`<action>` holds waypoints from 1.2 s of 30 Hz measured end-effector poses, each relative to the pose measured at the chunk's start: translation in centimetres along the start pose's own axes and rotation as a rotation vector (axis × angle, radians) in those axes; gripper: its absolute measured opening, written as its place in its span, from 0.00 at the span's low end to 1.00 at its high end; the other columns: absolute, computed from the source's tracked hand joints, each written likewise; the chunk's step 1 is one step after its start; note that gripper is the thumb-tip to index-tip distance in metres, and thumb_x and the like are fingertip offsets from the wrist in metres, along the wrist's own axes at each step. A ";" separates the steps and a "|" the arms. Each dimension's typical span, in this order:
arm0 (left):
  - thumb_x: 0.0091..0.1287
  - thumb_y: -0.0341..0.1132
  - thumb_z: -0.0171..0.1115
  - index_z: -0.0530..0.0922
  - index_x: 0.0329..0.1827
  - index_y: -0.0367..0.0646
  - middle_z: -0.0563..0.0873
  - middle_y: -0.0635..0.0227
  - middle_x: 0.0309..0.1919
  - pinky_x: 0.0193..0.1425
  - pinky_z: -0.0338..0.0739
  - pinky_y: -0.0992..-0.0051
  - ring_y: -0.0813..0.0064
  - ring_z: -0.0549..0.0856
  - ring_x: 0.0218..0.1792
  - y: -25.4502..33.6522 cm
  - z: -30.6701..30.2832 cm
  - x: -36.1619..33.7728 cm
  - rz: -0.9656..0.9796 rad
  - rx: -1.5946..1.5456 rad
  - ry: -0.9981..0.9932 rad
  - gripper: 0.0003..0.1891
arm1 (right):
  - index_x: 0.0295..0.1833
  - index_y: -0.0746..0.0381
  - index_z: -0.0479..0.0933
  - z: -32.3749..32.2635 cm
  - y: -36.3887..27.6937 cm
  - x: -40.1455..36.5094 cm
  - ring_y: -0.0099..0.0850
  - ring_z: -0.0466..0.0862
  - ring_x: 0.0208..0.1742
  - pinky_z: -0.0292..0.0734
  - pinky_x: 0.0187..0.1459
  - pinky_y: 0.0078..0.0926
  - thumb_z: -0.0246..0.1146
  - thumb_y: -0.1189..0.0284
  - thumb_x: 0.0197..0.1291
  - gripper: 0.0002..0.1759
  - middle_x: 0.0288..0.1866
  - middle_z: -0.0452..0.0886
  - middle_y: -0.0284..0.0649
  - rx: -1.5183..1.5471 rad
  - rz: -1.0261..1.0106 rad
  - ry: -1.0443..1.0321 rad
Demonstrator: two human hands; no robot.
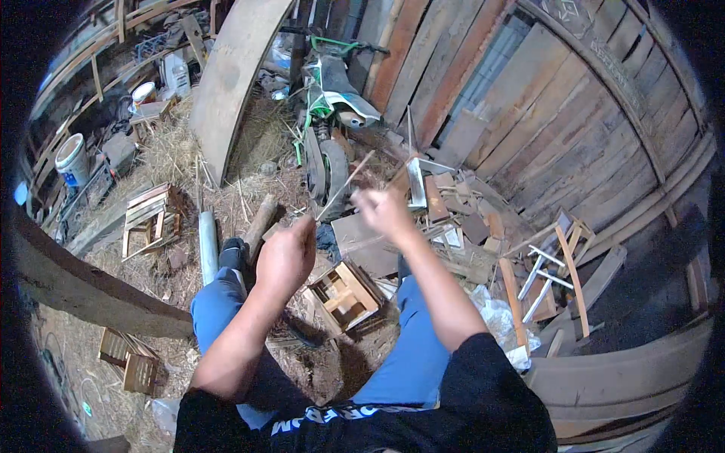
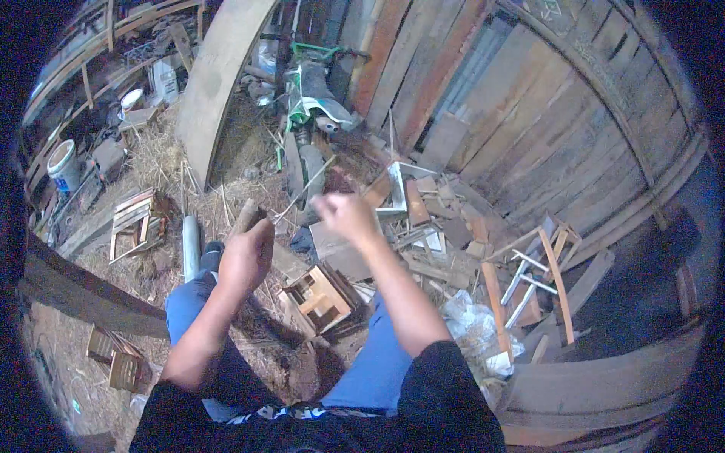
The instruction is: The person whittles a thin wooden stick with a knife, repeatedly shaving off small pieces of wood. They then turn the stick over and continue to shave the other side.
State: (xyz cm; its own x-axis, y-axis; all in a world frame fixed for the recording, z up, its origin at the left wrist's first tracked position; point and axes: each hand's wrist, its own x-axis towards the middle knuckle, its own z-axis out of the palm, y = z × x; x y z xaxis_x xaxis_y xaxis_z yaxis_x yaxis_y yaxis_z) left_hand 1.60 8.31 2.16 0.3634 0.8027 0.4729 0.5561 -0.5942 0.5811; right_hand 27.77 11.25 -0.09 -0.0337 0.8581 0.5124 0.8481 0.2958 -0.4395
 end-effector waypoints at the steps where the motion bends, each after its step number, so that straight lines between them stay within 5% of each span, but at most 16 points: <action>1: 0.73 0.33 0.60 0.77 0.41 0.40 0.84 0.41 0.29 0.38 0.78 0.43 0.37 0.85 0.34 -0.2 0.0 0.1 -0.001 -0.012 -0.005 0.06 | 0.37 0.61 0.88 0.3 -0.2 0.1 0.55 0.88 0.33 0.80 0.38 0.53 0.56 0.42 0.75 0.33 0.29 0.86 0.55 -0.057 -0.018 -0.014; 6: 0.74 0.33 0.60 0.78 0.44 0.38 0.84 0.41 0.31 0.39 0.77 0.45 0.36 0.84 0.37 -0.2 -0.1 0.1 -0.028 -0.130 -0.046 0.07 | 0.38 0.65 0.87 -2.1 3.6 2.0 0.59 0.87 0.39 0.77 0.39 0.50 0.50 0.41 0.77 0.38 0.35 0.86 0.59 -0.132 0.391 0.063; 8: 0.74 0.33 0.59 0.78 0.45 0.37 0.84 0.40 0.32 0.41 0.77 0.47 0.35 0.84 0.39 0.8 -0.2 0.0 -0.133 -0.229 -0.097 0.07 | 0.26 0.64 0.77 0.3 9.1 1.1 0.39 0.77 0.21 0.70 0.29 0.41 0.52 0.38 0.76 0.40 0.20 0.79 0.45 -0.036 0.425 0.217; 11: 0.80 0.34 0.55 0.78 0.43 0.36 0.83 0.58 0.28 0.37 0.76 0.63 0.61 0.83 0.30 -0.9 1.5 0.2 -0.232 -0.522 -0.181 0.10 | 0.23 0.55 0.71 -0.1 7.4 0.7 0.22 0.67 0.19 0.59 0.25 0.26 0.53 0.40 0.77 0.35 0.17 0.67 0.27 0.524 0.637 0.254; 16: 0.85 0.34 0.51 0.76 0.50 0.41 0.71 0.77 0.25 0.29 0.64 0.79 0.86 0.69 0.25 0.4 1.2 0.7 -0.415 -1.092 -0.288 0.08 | 0.25 0.48 0.65 -0.9 2.7 0.8 0.13 0.60 0.20 0.49 0.22 0.20 0.53 0.42 0.79 0.30 0.19 0.59 0.18 0.682 0.502 0.238; 20: 0.85 0.38 0.50 0.75 0.52 0.47 0.68 0.82 0.24 0.22 0.56 0.81 0.87 0.65 0.21 -0.2 2.2 0.7 -0.396 -1.103 -0.328 0.07 | 0.26 0.48 0.65 -0.7 1.4 0.9 0.13 0.58 0.19 0.49 0.20 0.19 0.53 0.41 0.79 0.30 0.20 0.59 0.19 0.748 0.442 0.223; 27: 0.85 0.38 0.48 0.75 0.48 0.45 0.72 0.79 0.26 0.21 0.59 0.81 0.87 0.66 0.20 0.8 1.2 0.8 -0.493 -1.140 -0.353 0.09 | 0.28 0.49 0.64 -1.5 0.6 1.0 0.13 0.57 0.16 0.48 0.19 0.18 0.50 0.41 0.80 0.30 0.19 0.59 0.19 0.873 0.574 0.299; 31: 0.85 0.38 0.48 0.76 0.49 0.45 0.73 0.79 0.26 0.20 0.58 0.81 0.87 0.66 0.19 0.3 1.6 0.7 -0.505 -1.112 -0.306 0.10 | 0.28 0.51 0.63 -2.1 1.0 0.4 0.14 0.57 0.18 0.48 0.21 0.19 0.50 0.44 0.81 0.30 0.19 0.58 0.21 0.807 0.499 0.254; 34: 0.85 0.38 0.51 0.77 0.52 0.44 0.73 0.78 0.27 0.25 0.61 0.81 0.87 0.68 0.23 0.8 2.0 0.9 -0.451 -1.096 -0.249 0.09 | 0.27 0.52 0.63 -1.7 0.9 0.0 0.14 0.58 0.22 0.50 0.24 0.20 0.51 0.48 0.82 0.29 0.21 0.58 0.21 0.648 0.233 0.123; 36: 0.85 0.37 0.51 0.76 0.52 0.44 0.74 0.77 0.28 0.27 0.62 0.81 0.87 0.70 0.25 0.6 2.6 1.0 -0.391 -1.106 -0.222 0.08 | 0.28 0.61 0.70 -1.3 0.3 -0.3 0.18 0.64 0.27 0.61 0.30 0.25 0.56 0.52 0.81 0.29 0.23 0.65 0.27 0.506 0.186 0.083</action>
State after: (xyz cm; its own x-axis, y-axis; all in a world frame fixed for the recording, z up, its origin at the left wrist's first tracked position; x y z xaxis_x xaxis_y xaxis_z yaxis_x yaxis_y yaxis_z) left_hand 4.21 8.89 1.23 0.4943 0.8660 0.0754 -0.2479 0.0573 0.9671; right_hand 28.70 10.53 0.62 0.1517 0.8851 0.4400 0.4747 0.3252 -0.8179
